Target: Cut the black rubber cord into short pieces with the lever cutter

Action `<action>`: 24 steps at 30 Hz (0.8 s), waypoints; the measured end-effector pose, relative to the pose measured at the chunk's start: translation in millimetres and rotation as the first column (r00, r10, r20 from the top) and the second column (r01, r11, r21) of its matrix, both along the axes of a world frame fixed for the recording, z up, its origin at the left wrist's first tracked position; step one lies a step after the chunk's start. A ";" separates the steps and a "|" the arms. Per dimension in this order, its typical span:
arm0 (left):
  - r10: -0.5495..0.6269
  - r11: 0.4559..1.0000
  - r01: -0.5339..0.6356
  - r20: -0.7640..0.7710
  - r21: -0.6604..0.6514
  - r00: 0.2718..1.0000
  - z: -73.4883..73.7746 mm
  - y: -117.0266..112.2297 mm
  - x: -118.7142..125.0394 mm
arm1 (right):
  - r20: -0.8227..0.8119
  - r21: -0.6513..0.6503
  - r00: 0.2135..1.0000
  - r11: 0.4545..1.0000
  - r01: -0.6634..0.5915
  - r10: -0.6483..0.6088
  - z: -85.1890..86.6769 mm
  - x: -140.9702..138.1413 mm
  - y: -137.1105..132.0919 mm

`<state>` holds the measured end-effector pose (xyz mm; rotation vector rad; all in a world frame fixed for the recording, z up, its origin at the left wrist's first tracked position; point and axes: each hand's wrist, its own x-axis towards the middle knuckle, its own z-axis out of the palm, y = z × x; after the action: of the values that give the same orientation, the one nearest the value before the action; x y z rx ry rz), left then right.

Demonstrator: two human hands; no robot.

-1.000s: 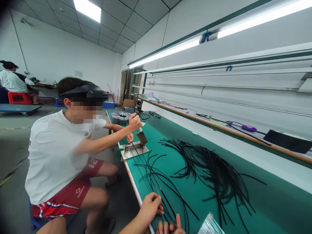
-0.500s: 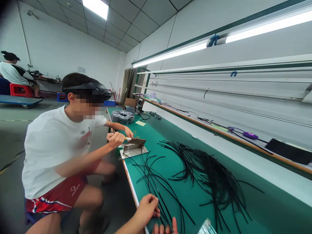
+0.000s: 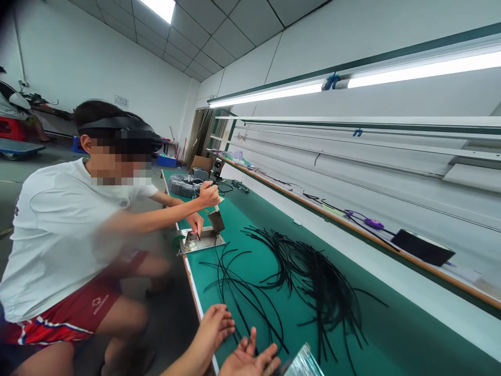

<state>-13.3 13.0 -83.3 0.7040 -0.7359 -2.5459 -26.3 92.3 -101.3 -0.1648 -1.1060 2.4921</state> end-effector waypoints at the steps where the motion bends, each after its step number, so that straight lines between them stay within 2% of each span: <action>1: 0.056 0.997 -0.055 -0.022 0.047 0.998 3.7 -9.7 6.7 | 0.005 -0.043 1.000 0.999 0.007 -0.007 6.4 3.5 -4.1; 3: 0.175 0.981 -0.171 -0.038 0.093 0.984 13.4 -33.1 18.0 | 0.034 -0.107 0.999 0.994 0.017 -0.014 17.2 12.7 -10.9; 5: 0.229 0.970 -0.225 -0.032 0.097 0.973 25.2 -57.2 23.4 | 0.056 -0.138 0.997 0.989 0.061 -0.053 25.0 22.7 -15.5; 9: 0.148 0.988 -0.146 -0.056 0.041 0.987 44.3 -89.2 18.1 | -0.037 -0.041 0.995 0.995 0.091 -0.093 35.4 37.6 -21.8; 13: 0.099 0.993 -0.102 -0.060 -0.054 0.993 46.3 -97.3 11.6 | -0.106 0.127 0.994 0.992 0.005 0.008 35.8 38.7 -25.8; 17: 0.085 0.988 -0.088 -0.031 -0.125 0.996 33.2 -84.6 18.0 | -0.058 0.213 0.997 0.976 -0.042 0.056 20.5 31.4 -33.6; 20: 0.040 0.976 -0.043 -0.015 -0.211 0.999 21.4 -58.0 26.2 | 0.009 0.308 0.994 0.945 -0.106 0.109 5.9 30.5 -46.7; 22: 0.005 0.982 -0.003 0.009 -0.188 1.000 18.3 -35.2 30.5 | 0.058 0.371 0.987 0.915 -0.161 0.150 -1.5 32.8 -53.8; 24: -0.050 0.994 0.050 0.001 -0.100 0.999 21.1 -13.4 34.3 | 0.073 0.426 0.988 0.891 -0.156 0.138 -6.6 35.5 -55.1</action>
<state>20.9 -0.4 -62.3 0.6586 -0.8837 -2.5335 9.2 37.2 -107.8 -0.0027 -1.7121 2.3036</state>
